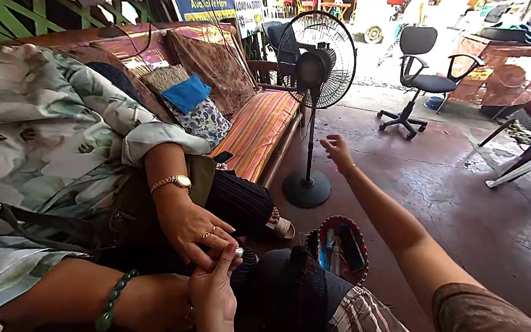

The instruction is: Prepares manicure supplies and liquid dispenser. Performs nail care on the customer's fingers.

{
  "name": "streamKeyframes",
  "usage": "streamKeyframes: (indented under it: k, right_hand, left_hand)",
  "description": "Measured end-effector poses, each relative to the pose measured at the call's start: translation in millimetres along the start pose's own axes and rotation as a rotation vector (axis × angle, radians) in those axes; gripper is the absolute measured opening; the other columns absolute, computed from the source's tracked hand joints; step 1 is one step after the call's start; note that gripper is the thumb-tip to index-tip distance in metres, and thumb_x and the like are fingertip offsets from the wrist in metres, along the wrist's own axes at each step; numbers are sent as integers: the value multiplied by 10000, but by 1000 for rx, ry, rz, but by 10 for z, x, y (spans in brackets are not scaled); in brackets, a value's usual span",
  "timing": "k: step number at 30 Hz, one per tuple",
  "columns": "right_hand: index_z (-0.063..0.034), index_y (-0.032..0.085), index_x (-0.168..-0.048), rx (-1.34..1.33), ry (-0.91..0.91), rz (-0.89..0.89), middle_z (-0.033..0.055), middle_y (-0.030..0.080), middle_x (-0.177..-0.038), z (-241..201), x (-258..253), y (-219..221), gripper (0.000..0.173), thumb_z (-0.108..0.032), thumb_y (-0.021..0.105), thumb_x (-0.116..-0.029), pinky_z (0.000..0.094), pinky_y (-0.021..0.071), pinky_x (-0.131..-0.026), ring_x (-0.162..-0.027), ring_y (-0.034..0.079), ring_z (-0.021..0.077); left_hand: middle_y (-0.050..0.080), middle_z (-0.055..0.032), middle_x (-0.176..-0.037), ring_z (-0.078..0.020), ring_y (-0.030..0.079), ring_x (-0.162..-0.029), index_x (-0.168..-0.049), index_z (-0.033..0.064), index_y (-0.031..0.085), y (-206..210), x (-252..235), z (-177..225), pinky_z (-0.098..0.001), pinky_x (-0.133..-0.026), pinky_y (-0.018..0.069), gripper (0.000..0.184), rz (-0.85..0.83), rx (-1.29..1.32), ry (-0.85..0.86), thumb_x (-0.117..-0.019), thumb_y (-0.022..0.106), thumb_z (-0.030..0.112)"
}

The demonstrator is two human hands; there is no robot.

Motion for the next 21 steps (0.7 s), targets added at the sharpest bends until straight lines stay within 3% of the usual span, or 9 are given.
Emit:
streamKeyframes:
  k: [3, 6, 9, 12, 15, 21]
  right_hand:
    - [-22, 343, -1537, -33, 152, 54, 273, 598, -1336, 196, -607, -250, 817, -382, 761, -934, 535, 550, -880, -1093, 648, 378]
    - [-63, 173, -1613, -129, 76, 142, 291, 492, -1462, 24, -1051, -376, 1110, -339, 881, -804, 596, 522, -961, -1263, 554, 430]
    - [-103, 33, -1640, -206, -41, 206, 280, 346, -1582, -275, -1325, -326, 1260, -284, 911, -755, 599, 493, -986, -1363, 459, 435]
    - [-106, 64, -1626, -294, -135, 281, 254, 405, -1543, -462, -1524, -295, 1236, -259, 917, -745, 550, 493, -998, -1340, 493, 361]
    - [-70, 206, -1565, -283, -142, 297, 215, 583, -1346, -533, -1647, -232, 1106, -263, 923, -745, 471, 539, -882, -1152, 607, 293]
    - [-47, 293, -1515, -217, -142, 344, 213, 627, -1271, -523, -1575, -284, 1013, -277, 919, -752, 441, 548, -858, -1085, 642, 281]
  left_hand:
    - [725, -32, -787, -121, 709, -663, -912, 36, 655, -39, 11, 6, -284, -658, 633, 70, -30, 1, -23, -921, 661, -33]
    - [741, -42, -819, -124, 718, -693, -923, 26, 666, -49, -1, 4, -288, -688, 634, 88, -44, -15, -59, -913, 654, -60]
    - [748, -40, -820, -128, 723, -702, -925, 33, 672, -39, -2, 3, -297, -701, 635, 109, -47, -22, -80, -917, 647, -73]
    - [757, -36, -846, -129, 732, -728, -933, 35, 682, 5, -27, -14, -303, -713, 640, 110, -66, -36, -88, -917, 657, -70]
    - [754, -39, -858, -130, 726, -730, -942, 32, 688, 22, -29, -60, -302, -709, 637, 101, -53, -38, -79, -905, 676, -60]
    - [741, -50, -834, -144, 715, -698, -935, 24, 680, -7, -14, -82, -311, -678, 635, 107, -8, -26, -56, -871, 701, -59]
Point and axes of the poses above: each hand's wrist, its own x-axis away from the middle knuckle, its own y-axis out of the palm, z = x × y, the point moved 3 cm from there along -x, towards the middle knuckle
